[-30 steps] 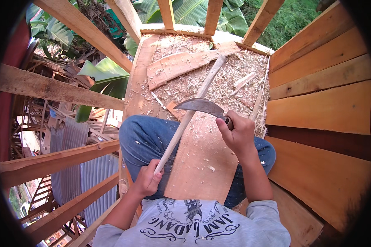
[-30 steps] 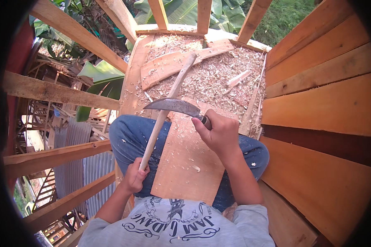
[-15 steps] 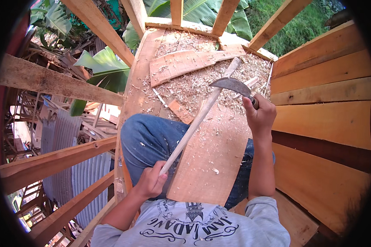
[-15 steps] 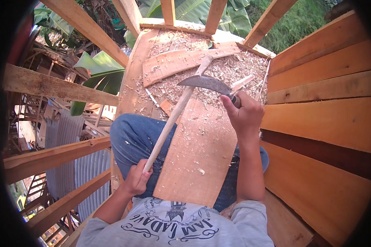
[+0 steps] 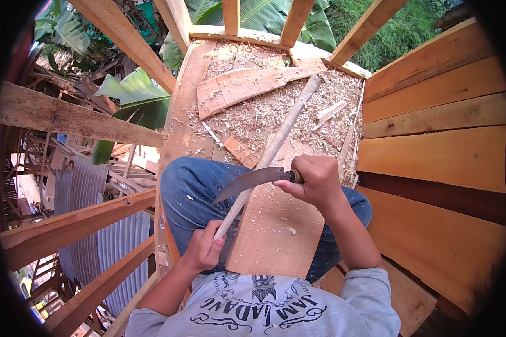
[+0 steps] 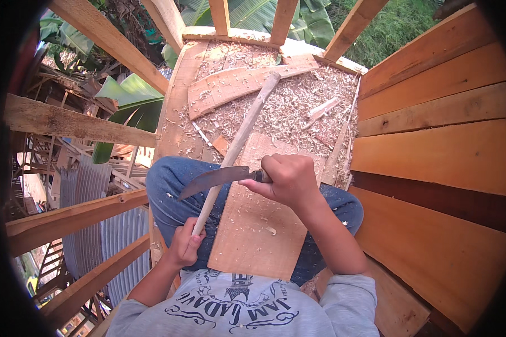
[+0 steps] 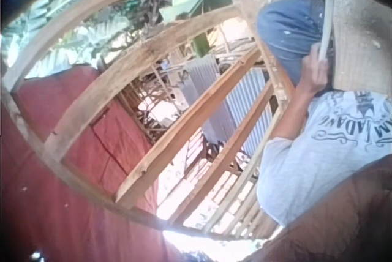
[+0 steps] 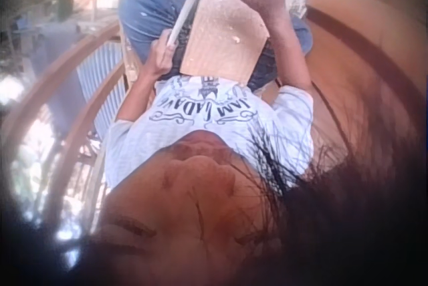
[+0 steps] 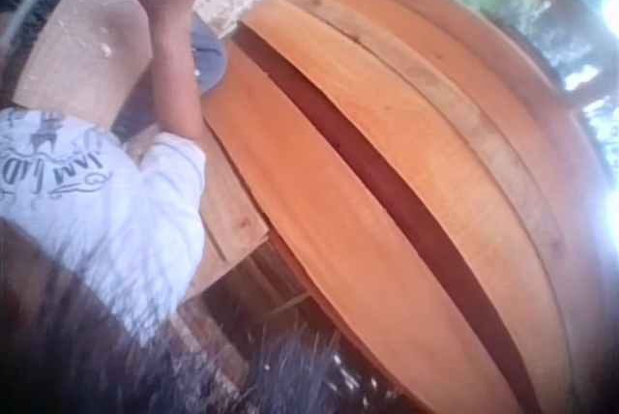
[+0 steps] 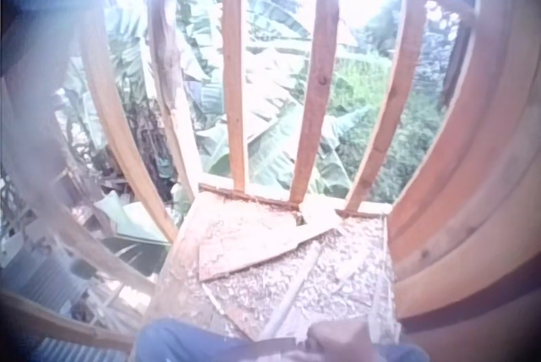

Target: The person sits cross-legged on a wooden platform and uses a curved blade to shave and shape a long, thin piece of wood. They hold the wood with their left hand and repeatedly scrape the surface with the blade in their right hand, creating wood shavings.

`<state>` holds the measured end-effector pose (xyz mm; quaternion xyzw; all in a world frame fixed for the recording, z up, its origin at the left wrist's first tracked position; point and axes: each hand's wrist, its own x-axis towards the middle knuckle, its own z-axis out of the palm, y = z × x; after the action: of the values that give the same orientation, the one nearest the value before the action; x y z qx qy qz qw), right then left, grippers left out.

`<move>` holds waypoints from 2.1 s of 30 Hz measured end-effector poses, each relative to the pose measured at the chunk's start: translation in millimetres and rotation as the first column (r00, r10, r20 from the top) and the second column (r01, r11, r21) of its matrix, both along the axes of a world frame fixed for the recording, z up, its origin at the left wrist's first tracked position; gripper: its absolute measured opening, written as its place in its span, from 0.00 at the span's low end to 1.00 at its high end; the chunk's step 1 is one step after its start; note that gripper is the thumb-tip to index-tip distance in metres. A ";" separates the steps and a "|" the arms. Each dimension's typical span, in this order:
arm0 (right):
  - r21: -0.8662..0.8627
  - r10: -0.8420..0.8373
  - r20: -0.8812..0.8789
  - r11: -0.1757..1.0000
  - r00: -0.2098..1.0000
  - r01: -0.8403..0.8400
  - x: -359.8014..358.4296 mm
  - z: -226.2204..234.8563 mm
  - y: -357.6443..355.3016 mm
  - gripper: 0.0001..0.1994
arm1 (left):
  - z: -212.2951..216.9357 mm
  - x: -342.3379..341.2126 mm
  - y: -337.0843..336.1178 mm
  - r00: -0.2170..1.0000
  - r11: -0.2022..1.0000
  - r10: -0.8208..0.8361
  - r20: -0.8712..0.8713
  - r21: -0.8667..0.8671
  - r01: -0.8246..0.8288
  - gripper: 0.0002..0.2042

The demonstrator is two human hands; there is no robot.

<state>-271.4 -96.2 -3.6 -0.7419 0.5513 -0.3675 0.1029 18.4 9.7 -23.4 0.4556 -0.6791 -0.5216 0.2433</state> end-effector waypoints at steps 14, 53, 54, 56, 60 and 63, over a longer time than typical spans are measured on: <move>-0.039 0.011 0.124 0.999 0.992 -0.007 1.9 -8.7 -4.3 0.26 | -5.8 -1.3 1.3 1.000 1.000 0.011 -0.012 -0.024 -0.012 0.21; 0.127 -0.037 0.278 0.992 0.960 0.001 11.2 -43.6 -27.1 0.25 | 0.9 -2.8 -0.6 0.999 0.994 0.049 -0.013 0.103 -0.047 0.22; 0.295 -0.279 0.453 0.943 0.847 0.153 -22.1 -47.0 -46.1 0.24 | 1.5 -9.2 -3.9 0.999 0.993 0.031 -0.009 0.114 -0.029 0.22; 0.229 -0.271 0.376 0.954 0.886 0.195 -19.2 -39.1 -40.5 0.25 | 0.9 -8.9 -8.3 1.000 0.995 0.019 0.009 0.101 -0.020 0.20; 0.155 -0.110 0.252 0.985 0.962 0.072 -12.1 -36.3 -36.6 0.27 | 5.4 -6.1 -4.1 0.999 0.993 0.015 0.038 0.120 -0.019 0.14; 0.325 -0.310 0.388 0.927 0.868 0.186 -17.0 -32.9 -43.1 0.27 | 3.9 -13.2 -11.3 0.998 0.991 0.012 0.062 0.133 -0.020 0.13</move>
<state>-288.3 -139.3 -36.5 -0.5419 0.6520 -0.4523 0.2771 5.2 -1.6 -19.5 0.4918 -0.6461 -0.5499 0.1956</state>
